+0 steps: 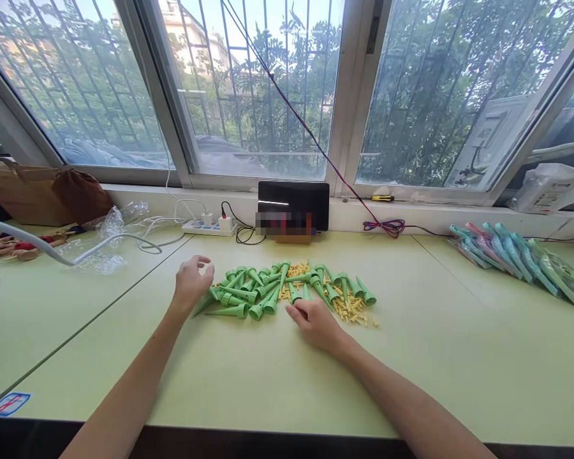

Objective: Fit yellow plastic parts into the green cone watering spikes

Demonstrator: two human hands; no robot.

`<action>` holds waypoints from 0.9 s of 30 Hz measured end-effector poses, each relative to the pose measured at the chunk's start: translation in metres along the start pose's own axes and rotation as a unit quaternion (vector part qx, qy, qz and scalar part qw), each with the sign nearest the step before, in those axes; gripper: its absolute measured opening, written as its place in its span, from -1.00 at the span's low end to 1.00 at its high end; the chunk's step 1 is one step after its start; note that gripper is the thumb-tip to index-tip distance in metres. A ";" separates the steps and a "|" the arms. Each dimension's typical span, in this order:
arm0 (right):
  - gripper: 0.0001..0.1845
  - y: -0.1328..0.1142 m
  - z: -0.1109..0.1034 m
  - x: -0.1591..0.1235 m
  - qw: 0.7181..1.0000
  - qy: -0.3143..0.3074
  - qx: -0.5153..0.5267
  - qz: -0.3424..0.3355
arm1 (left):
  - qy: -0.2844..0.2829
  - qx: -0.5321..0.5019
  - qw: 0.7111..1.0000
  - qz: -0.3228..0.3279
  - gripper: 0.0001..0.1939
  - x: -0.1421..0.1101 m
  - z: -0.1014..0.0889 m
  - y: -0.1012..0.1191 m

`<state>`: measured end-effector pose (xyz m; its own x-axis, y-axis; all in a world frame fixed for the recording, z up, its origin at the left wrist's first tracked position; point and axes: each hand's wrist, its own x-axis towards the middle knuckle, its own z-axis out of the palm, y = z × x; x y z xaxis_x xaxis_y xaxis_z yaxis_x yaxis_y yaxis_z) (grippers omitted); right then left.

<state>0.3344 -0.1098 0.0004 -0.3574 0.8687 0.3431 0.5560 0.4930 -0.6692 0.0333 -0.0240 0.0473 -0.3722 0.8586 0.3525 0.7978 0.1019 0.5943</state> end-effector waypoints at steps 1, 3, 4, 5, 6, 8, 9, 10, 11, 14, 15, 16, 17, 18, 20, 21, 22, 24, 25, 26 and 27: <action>-0.54 0.000 0.000 0.000 1.000 -0.001 0.000 0.000 | -0.023 0.039 0.999 -0.018 -0.73 0.000 0.001 -0.002; -0.54 -0.001 -0.001 0.000 1.000 -0.002 -0.001 0.001 | -0.057 0.091 0.993 -0.049 -0.64 -0.001 0.005 -0.004; -0.55 -0.001 -0.001 0.000 1.000 -0.003 -0.002 0.001 | -0.067 0.104 0.991 -0.058 -0.60 -0.002 0.006 -0.005; -0.55 -0.001 -0.001 0.000 1.000 -0.004 -0.003 0.002 | -0.074 0.112 0.989 -0.066 -0.59 -0.003 0.007 -0.006; -0.55 -0.001 -0.002 0.000 1.000 -0.004 -0.003 0.003 | -0.079 0.118 0.987 -0.074 -0.58 -0.003 0.008 -0.007; -0.55 -0.002 -0.002 0.000 1.000 -0.006 -0.004 0.006 | -0.092 0.133 0.982 -0.095 -0.59 -0.005 0.008 -0.008; -0.55 -0.002 -0.002 -0.001 1.000 -0.006 -0.004 0.006 | -0.099 0.138 0.980 -0.107 -0.60 -0.005 0.007 -0.008; -0.55 -0.002 -0.002 -0.001 1.000 -0.007 -0.004 0.007 | -0.105 0.140 0.978 -0.118 -0.61 -0.006 0.006 -0.008; -0.55 -0.002 -0.002 -0.001 1.000 -0.007 -0.004 0.007 | -0.112 0.139 0.976 -0.127 -0.61 -0.006 0.004 -0.008; -0.55 -0.001 -0.001 -0.001 1.000 -0.008 -0.003 0.009 | -0.151 0.154 0.965 -0.148 -0.60 -0.006 -0.002 -0.005; -0.55 -0.001 -0.001 0.000 1.000 -0.008 -0.003 0.009 | -0.167 0.165 0.960 -0.152 -0.60 -0.007 -0.003 -0.004; -0.54 -0.001 -0.001 0.000 1.000 -0.007 -0.003 0.009 | -0.181 0.178 0.955 -0.153 -0.59 -0.007 -0.004 -0.003; -0.54 -0.001 -0.001 0.000 1.000 -0.007 -0.004 0.008 | -0.192 0.190 0.951 -0.151 -0.58 -0.007 -0.005 -0.002; -0.54 -0.001 -0.001 0.000 1.000 -0.006 -0.004 0.007 | -0.198 0.199 0.949 -0.145 -0.56 -0.007 -0.005 -0.002; -0.54 -0.002 -0.001 0.000 1.000 -0.005 -0.006 0.006 | -0.201 0.208 0.948 -0.130 -0.55 -0.007 -0.004 -0.002; -0.54 -0.002 -0.001 0.000 1.000 -0.006 -0.007 0.006 | -0.200 0.209 0.949 -0.123 -0.55 -0.007 -0.004 -0.003; -0.54 -0.002 -0.001 0.000 1.000 -0.006 -0.007 0.005 | -0.199 0.208 0.950 -0.119 -0.56 -0.006 -0.003 -0.004; -0.54 -0.002 -0.001 0.000 1.000 -0.008 -0.007 0.004 | -0.193 0.208 0.952 -0.111 -0.59 -0.006 -0.001 -0.006; -0.55 -0.002 -0.001 0.000 1.000 -0.010 -0.008 0.003 | -0.189 0.208 0.954 -0.107 -0.60 -0.005 0.001 -0.007; -0.55 -0.002 -0.001 0.000 1.000 -0.011 -0.008 0.003 | -0.184 0.208 0.955 -0.102 -0.62 -0.005 0.002 -0.008; -0.55 -0.002 -0.001 0.000 1.000 -0.011 -0.009 0.003 | -0.178 0.208 0.957 -0.096 -0.64 -0.005 0.004 -0.009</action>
<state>0.3341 -0.1112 0.0026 -0.3709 0.8700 0.3248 0.5709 0.4894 -0.6592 0.0291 -0.0270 0.0375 -0.4054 0.9129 -0.0477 0.8778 0.4033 0.2586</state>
